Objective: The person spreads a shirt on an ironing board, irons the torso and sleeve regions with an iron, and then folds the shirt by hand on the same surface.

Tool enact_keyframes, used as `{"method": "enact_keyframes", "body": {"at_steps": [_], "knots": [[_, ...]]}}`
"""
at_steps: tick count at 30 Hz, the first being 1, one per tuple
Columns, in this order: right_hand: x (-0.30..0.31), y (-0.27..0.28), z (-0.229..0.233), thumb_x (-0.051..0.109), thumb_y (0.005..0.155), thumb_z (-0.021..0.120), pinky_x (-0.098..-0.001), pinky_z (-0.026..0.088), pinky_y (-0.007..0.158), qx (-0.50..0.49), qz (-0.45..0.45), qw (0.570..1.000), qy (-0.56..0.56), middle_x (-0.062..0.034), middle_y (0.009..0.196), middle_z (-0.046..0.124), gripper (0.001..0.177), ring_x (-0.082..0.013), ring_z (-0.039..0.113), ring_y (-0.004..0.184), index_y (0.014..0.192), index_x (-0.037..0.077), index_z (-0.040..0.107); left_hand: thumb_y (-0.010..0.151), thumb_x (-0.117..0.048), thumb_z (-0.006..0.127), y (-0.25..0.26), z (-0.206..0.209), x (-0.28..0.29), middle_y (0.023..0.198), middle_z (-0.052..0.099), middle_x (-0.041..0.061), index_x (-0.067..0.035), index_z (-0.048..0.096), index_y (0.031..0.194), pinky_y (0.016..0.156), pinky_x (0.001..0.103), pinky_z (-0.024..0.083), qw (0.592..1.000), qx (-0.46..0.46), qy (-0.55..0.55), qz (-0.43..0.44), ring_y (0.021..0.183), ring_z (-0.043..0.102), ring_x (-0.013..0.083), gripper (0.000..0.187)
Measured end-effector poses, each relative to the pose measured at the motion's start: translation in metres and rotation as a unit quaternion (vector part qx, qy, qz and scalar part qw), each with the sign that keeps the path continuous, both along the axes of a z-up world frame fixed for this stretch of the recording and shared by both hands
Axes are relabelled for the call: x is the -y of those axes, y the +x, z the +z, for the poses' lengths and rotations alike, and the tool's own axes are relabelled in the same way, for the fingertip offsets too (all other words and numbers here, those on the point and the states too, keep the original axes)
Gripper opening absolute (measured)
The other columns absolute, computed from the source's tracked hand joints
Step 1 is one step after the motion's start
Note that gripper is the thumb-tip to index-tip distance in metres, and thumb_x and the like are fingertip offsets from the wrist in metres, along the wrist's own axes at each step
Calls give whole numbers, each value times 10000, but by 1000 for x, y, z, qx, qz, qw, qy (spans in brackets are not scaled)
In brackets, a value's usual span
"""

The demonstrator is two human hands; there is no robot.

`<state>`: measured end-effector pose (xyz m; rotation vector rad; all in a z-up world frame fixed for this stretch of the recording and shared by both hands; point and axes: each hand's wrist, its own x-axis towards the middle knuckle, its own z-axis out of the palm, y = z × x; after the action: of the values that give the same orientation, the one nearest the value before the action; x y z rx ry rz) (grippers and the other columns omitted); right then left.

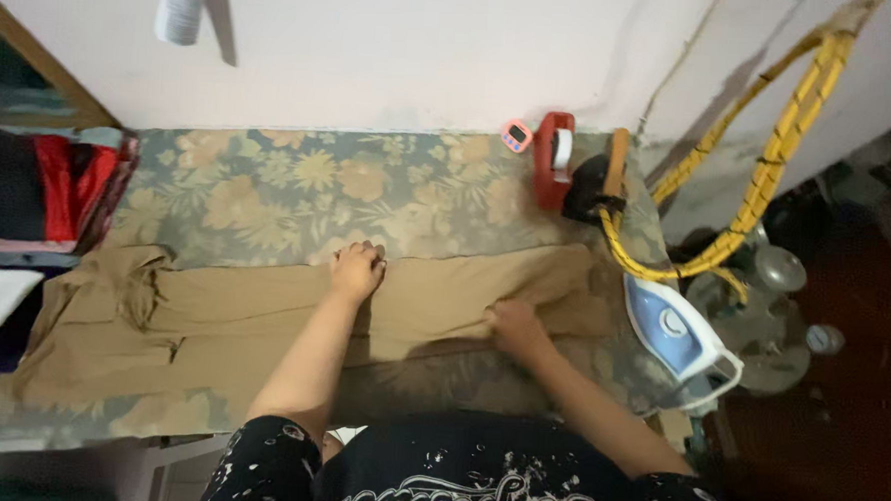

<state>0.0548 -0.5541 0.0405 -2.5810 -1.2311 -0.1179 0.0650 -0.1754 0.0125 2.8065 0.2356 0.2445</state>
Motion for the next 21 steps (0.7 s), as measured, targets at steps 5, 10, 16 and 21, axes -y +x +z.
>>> {"method": "enact_keyframes", "body": {"at_steps": [5,10,16,21], "knots": [[83,27,-23,30,821,578,-469,503,949,105,-161,981,-29,-151,1189,707,371,-346,647,1114,1155,83,732,865,-414,711,12,5,19,1200,665,43,-200,726,995,1077,520,381,996,-77,-6,-37,1240,549,303,252],[138,27,-24,79,823,590,-480,459,1047,82,-156,984,-41,-136,1324,652,457,-342,587,1248,1267,106,693,958,-318,626,19,-11,27,1283,638,78,-170,661,1210,1071,568,364,998,-61,16,16,1238,544,329,294],[128,5,-7,237,721,635,-593,253,1151,40,-210,959,-187,-155,1564,412,805,-349,333,1444,1498,94,480,877,-240,622,-8,8,74,1454,530,65,-201,524,1444,1157,582,296,997,36,60,-18,1358,461,304,577],[72,17,35,365,890,591,-549,233,1191,-23,-280,949,-146,-223,1583,381,667,-362,316,1483,1458,33,485,907,-431,566,-40,18,135,1616,352,121,-198,370,1548,1188,617,180,985,22,120,-125,1503,284,283,710]]}}
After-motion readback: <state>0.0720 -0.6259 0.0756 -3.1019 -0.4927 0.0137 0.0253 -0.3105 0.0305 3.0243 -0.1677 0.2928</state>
